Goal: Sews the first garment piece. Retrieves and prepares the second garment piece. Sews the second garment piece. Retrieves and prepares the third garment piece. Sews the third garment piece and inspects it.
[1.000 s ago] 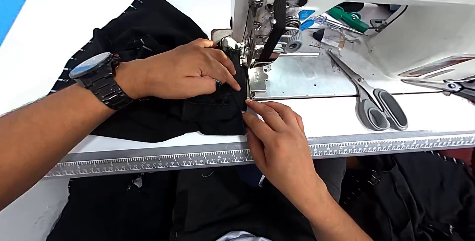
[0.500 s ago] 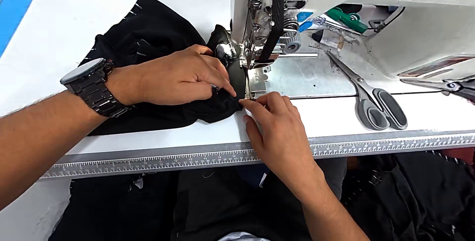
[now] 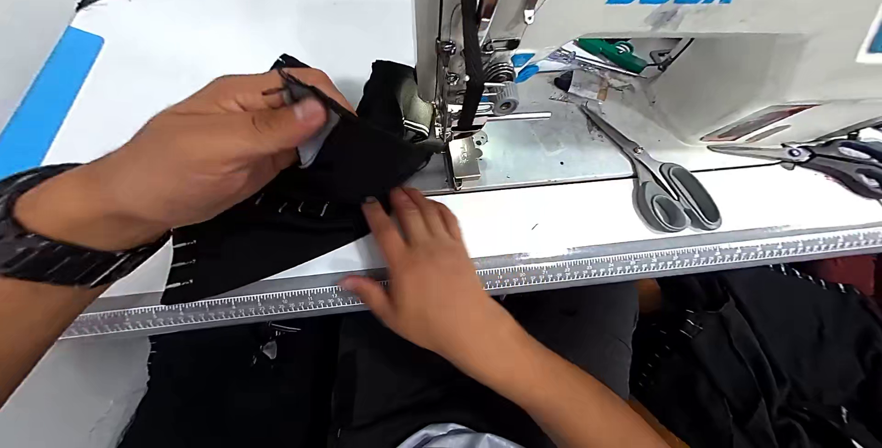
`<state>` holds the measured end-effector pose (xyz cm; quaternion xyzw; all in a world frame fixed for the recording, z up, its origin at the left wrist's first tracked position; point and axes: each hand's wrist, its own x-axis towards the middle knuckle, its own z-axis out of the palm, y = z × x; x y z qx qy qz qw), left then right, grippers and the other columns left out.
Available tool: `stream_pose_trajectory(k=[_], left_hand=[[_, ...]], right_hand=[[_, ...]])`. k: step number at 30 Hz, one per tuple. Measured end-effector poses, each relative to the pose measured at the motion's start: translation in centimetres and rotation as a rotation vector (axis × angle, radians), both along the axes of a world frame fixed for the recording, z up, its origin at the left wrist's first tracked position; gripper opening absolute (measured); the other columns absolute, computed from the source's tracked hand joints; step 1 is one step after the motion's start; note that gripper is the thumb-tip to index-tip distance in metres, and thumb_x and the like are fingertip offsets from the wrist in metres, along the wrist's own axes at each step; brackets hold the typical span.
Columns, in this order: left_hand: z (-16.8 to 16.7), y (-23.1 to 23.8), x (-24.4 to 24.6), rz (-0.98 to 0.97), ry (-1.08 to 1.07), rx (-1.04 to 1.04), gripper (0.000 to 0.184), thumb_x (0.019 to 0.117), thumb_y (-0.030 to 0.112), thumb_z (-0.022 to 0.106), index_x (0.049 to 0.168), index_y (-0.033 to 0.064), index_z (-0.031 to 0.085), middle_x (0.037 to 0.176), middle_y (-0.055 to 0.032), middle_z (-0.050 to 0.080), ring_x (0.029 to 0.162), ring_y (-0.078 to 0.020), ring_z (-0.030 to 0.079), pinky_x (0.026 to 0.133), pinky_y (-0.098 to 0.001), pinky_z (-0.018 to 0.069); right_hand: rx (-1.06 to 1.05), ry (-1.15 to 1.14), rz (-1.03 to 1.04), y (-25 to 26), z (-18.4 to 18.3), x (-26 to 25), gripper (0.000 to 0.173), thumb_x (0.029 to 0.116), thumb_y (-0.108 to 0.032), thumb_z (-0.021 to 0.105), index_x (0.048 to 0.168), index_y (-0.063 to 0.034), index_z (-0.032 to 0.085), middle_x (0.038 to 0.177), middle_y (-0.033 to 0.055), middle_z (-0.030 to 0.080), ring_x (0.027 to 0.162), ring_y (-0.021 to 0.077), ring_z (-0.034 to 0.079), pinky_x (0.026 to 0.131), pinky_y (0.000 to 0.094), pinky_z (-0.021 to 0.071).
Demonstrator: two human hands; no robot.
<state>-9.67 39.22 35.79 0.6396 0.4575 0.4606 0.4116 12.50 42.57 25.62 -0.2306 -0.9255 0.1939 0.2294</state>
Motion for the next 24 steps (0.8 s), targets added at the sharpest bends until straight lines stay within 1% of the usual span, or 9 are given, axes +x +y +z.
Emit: stream_pose_trajectory(k=[2,4,6,9,11,14,16,20,24], left_hand=[[1.2,-1.1,1.9,0.027,0.155,-0.011,0.026,0.109,0.035,0.046,0.11,0.0228,0.07,0.095,0.0126,0.07,0.087,0.0033,0.066,0.077,-0.0158,0.0569],[1.3,-2.4,4.7,0.038,0.534,0.008,0.028,0.1097,0.034,0.042,0.112,0.0224,0.068,0.092,0.0138,0.068,0.081,0.0048,0.063,0.07,-0.0154,0.0547],[-0.3,-3.7,7.4,-0.033,0.964,0.106,0.036,0.1062,0.029,0.041,0.119,0.0185,0.073,0.107,0.0079,0.074,0.099,-0.0056,0.069,0.088,-0.0342,0.0571],[-3.5,-4.7,8.7,-0.134,1.313,0.249,0.053,0.1069,0.047,0.031,0.107,0.0178,0.076,0.127,-0.0055,0.072,0.118,-0.0249,0.069,0.096,-0.0548,0.0523],[-3.7,-4.2,8.0,-0.108,1.29,0.321,0.057,0.1075,0.051,0.029,0.106,0.0186,0.076,0.12,-0.0011,0.074,0.116,-0.0212,0.067,0.097,-0.0532,0.0481],[-2.9,-1.6,7.0,-0.109,1.261,0.417,0.042,0.1075,0.033,0.038,0.112,0.0122,0.075,0.125,-0.0039,0.072,0.129,-0.0257,0.06,0.114,-0.0625,0.0357],[-3.4,1.4,5.8,-0.135,1.315,0.423,0.04,0.1062,0.028,0.039,0.119,0.0083,0.072,0.133,-0.0083,0.068,0.137,-0.0306,0.054,0.12,-0.0649,0.0278],[-5.6,2.7,3.5,-0.097,1.308,0.332,0.048,0.1071,0.037,0.037,0.128,0.0101,0.071,0.139,-0.0074,0.066,0.128,-0.0273,0.062,0.106,-0.053,0.0467],[-7.5,0.1,6.0,0.075,1.155,0.289,0.045,0.1085,0.035,0.037,0.133,0.0137,0.069,0.143,-0.0067,0.063,0.134,-0.0256,0.058,0.109,-0.0482,0.0466]], right_hand=[[0.023,-0.043,-0.09,-2.2,0.4,-4.0,0.071,0.0928,-0.063,0.061,0.135,-0.0069,0.064,0.14,0.0234,0.06,0.139,0.0441,0.048,0.114,0.068,0.0338],[0.014,0.041,-0.175,-4.8,0.3,-7.1,0.039,0.0888,-0.039,0.074,0.113,-0.0083,0.075,0.111,0.0145,0.073,0.108,0.0328,0.068,0.09,0.0566,0.053],[-0.158,0.038,-0.096,-7.4,0.0,-7.1,0.026,0.0863,-0.017,0.072,0.107,-0.0011,0.075,0.095,0.0147,0.073,0.089,0.0257,0.07,0.079,0.0425,0.0572],[-0.265,-0.105,0.133,-7.7,1.9,0.8,0.021,0.0966,-0.018,0.062,0.107,-0.0075,0.077,0.102,0.0099,0.077,0.098,0.0235,0.073,0.086,0.043,0.0572],[0.051,0.299,-0.016,-6.0,-2.2,5.3,0.008,0.0945,-0.025,0.068,0.091,-0.0194,0.072,0.091,-0.0012,0.074,0.088,0.0155,0.069,0.08,0.035,0.0557],[0.115,0.422,-0.128,-1.5,-3.3,7.0,0.03,0.0887,-0.032,0.08,0.11,-0.0137,0.068,0.109,0.0059,0.067,0.107,0.0212,0.065,0.092,0.0388,0.0559],[0.145,0.404,-0.021,0.3,-2.9,5.5,0.019,0.0906,-0.019,0.074,0.109,-0.0132,0.072,0.114,0.0065,0.07,0.115,0.0223,0.065,0.098,0.0409,0.0547],[0.266,0.32,0.167,1.0,-2.3,5.3,0.013,0.0979,-0.007,0.062,0.101,-0.0123,0.074,0.102,0.0028,0.075,0.107,0.0176,0.07,0.092,0.0349,0.0569],[0.282,0.193,0.182,2.4,-1.5,9.1,0.017,0.1016,-0.009,0.056,0.107,-0.0138,0.071,0.109,0.001,0.077,0.109,0.0157,0.07,0.093,0.0334,0.0558]])
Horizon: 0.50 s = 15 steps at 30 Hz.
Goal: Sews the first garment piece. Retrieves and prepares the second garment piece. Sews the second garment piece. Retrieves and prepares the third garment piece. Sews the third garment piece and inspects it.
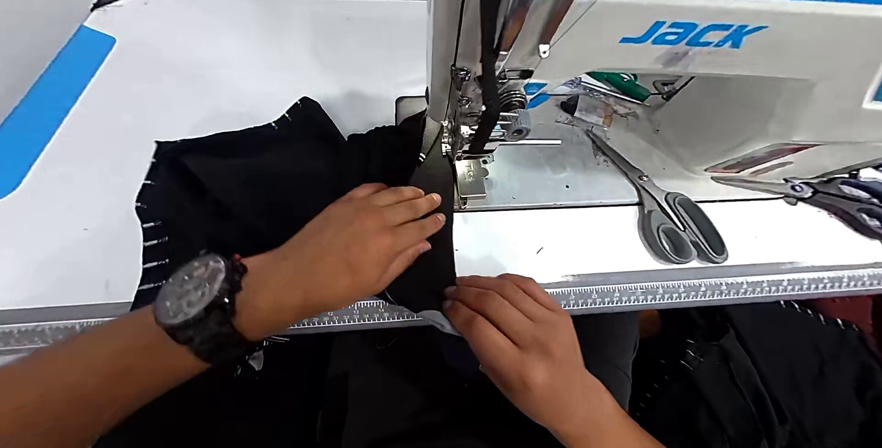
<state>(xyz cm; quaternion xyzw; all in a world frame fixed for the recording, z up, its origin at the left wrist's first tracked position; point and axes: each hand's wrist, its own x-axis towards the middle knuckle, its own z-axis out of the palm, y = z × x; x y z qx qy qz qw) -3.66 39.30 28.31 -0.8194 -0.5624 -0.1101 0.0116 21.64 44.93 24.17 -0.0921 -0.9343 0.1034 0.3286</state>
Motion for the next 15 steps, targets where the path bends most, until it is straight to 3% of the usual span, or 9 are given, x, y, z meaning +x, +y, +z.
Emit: stream_pose_trajectory(k=[6,13,15], left_hand=[[-1.4,2.4,-1.0,0.031,-0.128,0.066,0.044,0.1072,0.037,0.042,0.128,0.0117,0.071,0.14,-0.0091,0.064,0.134,-0.0275,0.057,0.111,-0.049,0.0434],[-0.9,5.7,-3.5,-0.037,-0.232,0.093,0.032,0.1017,0.035,0.055,0.109,0.0118,0.075,0.119,-0.0049,0.071,0.115,-0.0215,0.064,0.101,-0.0455,0.0467],[-0.6,6.5,-4.1,-0.07,-0.27,0.102,0.028,0.1002,0.034,0.057,0.103,0.0128,0.076,0.113,-0.0032,0.071,0.111,-0.0187,0.064,0.1,-0.044,0.0464]], right_hand=[[0.071,-0.045,-0.066,1.5,0.0,-0.6,0.015,0.1012,-0.014,0.06,0.103,-0.01,0.074,0.118,0.0056,0.075,0.115,0.0192,0.069,0.097,0.0357,0.0539],[0.063,-0.148,-0.181,2.7,0.8,-2.6,0.023,0.1016,-0.018,0.057,0.11,-0.0112,0.077,0.127,0.0044,0.072,0.115,0.0212,0.067,0.096,0.038,0.0526],[0.043,-0.174,-0.233,2.9,1.1,-3.1,0.024,0.1015,-0.022,0.059,0.114,-0.0129,0.077,0.121,0.0067,0.072,0.11,0.0247,0.067,0.09,0.0393,0.0538]])
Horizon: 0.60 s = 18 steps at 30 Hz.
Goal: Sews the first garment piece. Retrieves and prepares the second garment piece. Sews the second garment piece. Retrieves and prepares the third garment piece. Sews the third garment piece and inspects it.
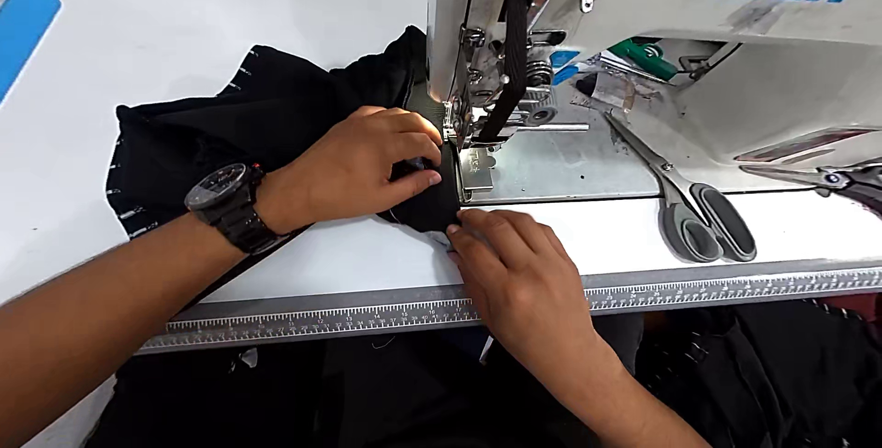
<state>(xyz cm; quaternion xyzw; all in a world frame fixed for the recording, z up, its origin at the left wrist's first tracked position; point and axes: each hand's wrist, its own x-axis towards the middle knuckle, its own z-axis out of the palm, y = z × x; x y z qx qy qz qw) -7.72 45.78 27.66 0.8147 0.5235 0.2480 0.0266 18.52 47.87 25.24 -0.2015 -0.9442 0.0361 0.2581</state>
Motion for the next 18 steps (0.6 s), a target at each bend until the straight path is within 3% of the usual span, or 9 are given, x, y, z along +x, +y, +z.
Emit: stream_pose_trajectory(k=[3,5,8,10,18], left_hand=[[0.6,0.1,-0.1,-0.042,0.006,0.002,0.025,0.0978,0.03,0.057,0.099,0.0158,0.077,0.106,0.0001,0.073,0.11,-0.017,0.064,0.105,-0.0482,0.0416],[0.9,-0.9,0.8,-0.078,0.045,0.003,0.026,0.0979,0.025,0.054,0.104,0.0152,0.077,0.107,-0.0005,0.074,0.114,-0.0193,0.066,0.112,-0.0565,0.0384],[0.4,-2.4,1.6,-0.09,0.185,0.006,0.032,0.1054,0.03,0.049,0.116,0.0169,0.076,0.106,-0.0024,0.072,0.112,-0.0237,0.066,0.111,-0.0606,0.0388],[-0.4,-3.0,1.5,-0.081,0.231,0.051,0.031,0.1066,0.025,0.049,0.123,0.0173,0.075,0.109,-0.0059,0.071,0.113,-0.0276,0.066,0.112,-0.0629,0.0386],[-1.5,-0.9,-0.2,-0.042,0.108,0.096,0.029,0.1046,0.018,0.051,0.118,0.0123,0.077,0.112,-0.0083,0.072,0.115,-0.027,0.066,0.114,-0.0531,0.0409]], right_hand=[[-0.043,-0.036,-0.082,0.2,0.2,-0.7,0.031,0.1028,-0.032,0.058,0.122,-0.0154,0.076,0.103,0.0078,0.065,0.096,0.026,0.061,0.075,0.0383,0.049],[-0.063,-0.076,-0.123,0.3,0.3,-1.1,0.034,0.1031,-0.037,0.058,0.125,-0.0166,0.075,0.099,0.0067,0.063,0.093,0.0249,0.061,0.072,0.0371,0.0486],[-0.077,-0.09,-0.153,0.1,0.5,-1.4,0.033,0.1033,-0.035,0.058,0.123,-0.0156,0.075,0.093,0.0055,0.062,0.086,0.0229,0.061,0.067,0.0347,0.0472],[-0.077,-0.093,-0.164,-0.3,0.5,-1.3,0.034,0.1036,-0.035,0.056,0.124,-0.0159,0.075,0.091,0.0045,0.062,0.082,0.0217,0.06,0.064,0.0331,0.0465],[-0.082,-0.127,-0.185,0.4,0.8,-2.8,0.038,0.1051,-0.037,0.054,0.127,-0.0122,0.072,0.083,0.005,0.064,0.075,0.0227,0.062,0.057,0.0343,0.0462]])
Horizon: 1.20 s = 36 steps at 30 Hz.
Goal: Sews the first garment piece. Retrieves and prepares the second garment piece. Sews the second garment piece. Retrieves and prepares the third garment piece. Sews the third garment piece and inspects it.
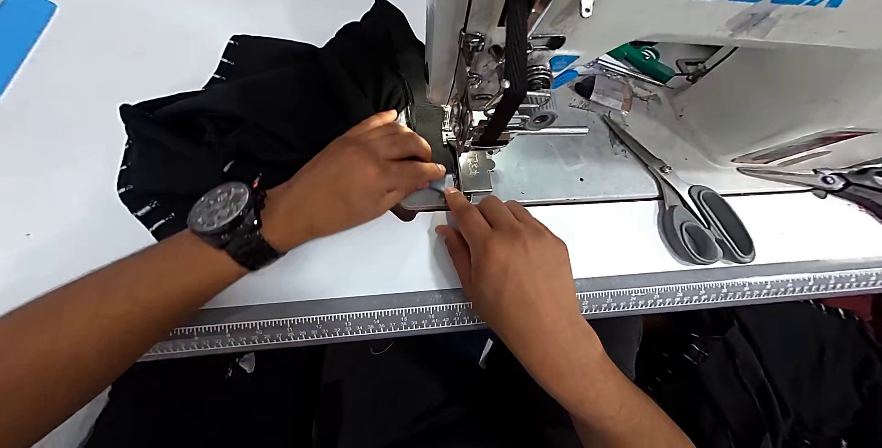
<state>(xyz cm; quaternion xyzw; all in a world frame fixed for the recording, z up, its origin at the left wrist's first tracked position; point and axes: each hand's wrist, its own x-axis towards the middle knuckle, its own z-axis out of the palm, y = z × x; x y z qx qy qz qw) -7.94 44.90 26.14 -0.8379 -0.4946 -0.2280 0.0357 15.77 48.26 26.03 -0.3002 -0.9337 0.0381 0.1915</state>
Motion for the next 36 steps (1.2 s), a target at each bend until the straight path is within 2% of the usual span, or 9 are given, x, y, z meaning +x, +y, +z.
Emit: stream_pose_trajectory(k=[5,10,15,19,22,25,28,33,36], left_hand=[[0.1,2.7,-2.1,-0.063,-0.014,0.088,0.024,0.102,0.016,0.055,0.106,0.0102,0.078,0.101,-0.0088,0.07,0.104,-0.0256,0.065,0.105,-0.0466,0.0451],[-0.4,4.8,-3.7,-0.058,-0.015,0.091,0.024,0.1022,0.018,0.055,0.106,0.011,0.078,0.1,-0.0095,0.069,0.105,-0.0278,0.064,0.105,-0.048,0.0447],[-0.6,5.2,-3.8,0.01,-0.036,0.052,0.026,0.1024,0.026,0.055,0.109,0.0149,0.078,0.115,-0.0029,0.074,0.117,-0.023,0.065,0.11,-0.0479,0.0428],[-0.7,5.3,-3.4,0.059,-0.034,0.027,0.026,0.103,0.025,0.055,0.11,0.0149,0.078,0.115,-0.003,0.075,0.117,-0.0242,0.066,0.109,-0.0511,0.043],[-0.9,5.6,-3.1,0.085,-0.021,0.037,0.023,0.1036,0.024,0.056,0.107,0.0149,0.077,0.111,-0.0033,0.074,0.115,-0.0248,0.066,0.107,-0.0537,0.0441],[-0.6,5.5,-3.0,0.1,-0.02,0.031,0.02,0.1038,0.02,0.056,0.103,0.0119,0.074,0.106,-0.006,0.074,0.112,-0.0268,0.067,0.105,-0.0562,0.0439],[-0.3,4.4,-3.9,0.021,-0.093,0.004,0.02,0.1035,0.018,0.056,0.1,0.0107,0.074,0.1,-0.0053,0.074,0.106,-0.025,0.068,0.104,-0.0558,0.044],[1.0,2.3,-5.9,-0.147,-0.278,-0.18,0.02,0.1028,0.02,0.059,0.101,0.0125,0.077,0.092,0.0018,0.075,0.094,-0.0089,0.068,0.094,-0.0331,0.0516],[1.6,2.2,-6.0,-0.154,-0.301,-0.256,0.02,0.1028,0.02,0.059,0.103,0.0122,0.077,0.093,0.0018,0.075,0.094,-0.0081,0.068,0.091,-0.0316,0.0524]], right_hand=[[-0.04,0.133,-0.043,2.4,1.8,5.3,0.025,0.1021,-0.025,0.058,0.114,-0.0121,0.076,0.092,0.0061,0.071,0.081,0.0232,0.069,0.064,0.0422,0.0553],[0.025,-0.006,-0.432,7.3,1.8,16.1,0.035,0.1054,-0.02,0.048,0.123,0.0008,0.07,0.119,0.0305,0.064,0.108,0.0518,0.062,0.084,0.0687,0.048],[-0.112,-0.182,-0.36,7.5,3.3,20.2,0.033,0.0962,-0.012,0.061,0.128,-0.0038,0.067,0.111,0.0245,0.067,0.087,0.0433,0.068,0.07,0.0658,0.053],[-0.354,-0.551,-0.513,4.7,6.4,18.7,0.072,0.0827,-0.011,0.079,0.149,-0.0065,0.05,0.101,0.0336,0.068,0.087,0.0597,0.065,0.068,0.0803,0.0459],[-0.35,-0.418,-0.453,3.1,5.6,19.0,0.064,0.0818,-0.009,0.074,0.142,0.0016,0.054,0.094,0.0288,0.069,0.079,0.0498,0.067,0.066,0.0713,0.0503],[-0.73,-0.03,-0.157,1.6,5.2,19.1,0.067,0.0917,-0.012,0.073,0.15,0.0049,0.043,0.112,0.0105,0.071,0.093,0.0193,0.072,0.082,0.0392,0.0628],[-1.163,0.141,0.178,-0.4,4.2,16.0,0.089,0.0846,-0.058,0.077,0.154,-0.0135,0.043,0.121,-0.0028,0.068,0.108,0.0125,0.066,0.092,0.0344,0.0569],[-1.468,0.016,0.227,-0.6,4.4,10.6,0.064,0.0926,-0.059,0.068,0.133,-0.0107,0.059,0.09,0.0051,0.069,0.074,0.0174,0.07,0.066,0.0362,0.0632],[-1.438,-0.005,0.151,1.3,5.3,7.9,0.063,0.0906,-0.062,0.069,0.128,-0.0126,0.062,0.085,0.0032,0.068,0.067,0.015,0.068,0.06,0.0326,0.062]])
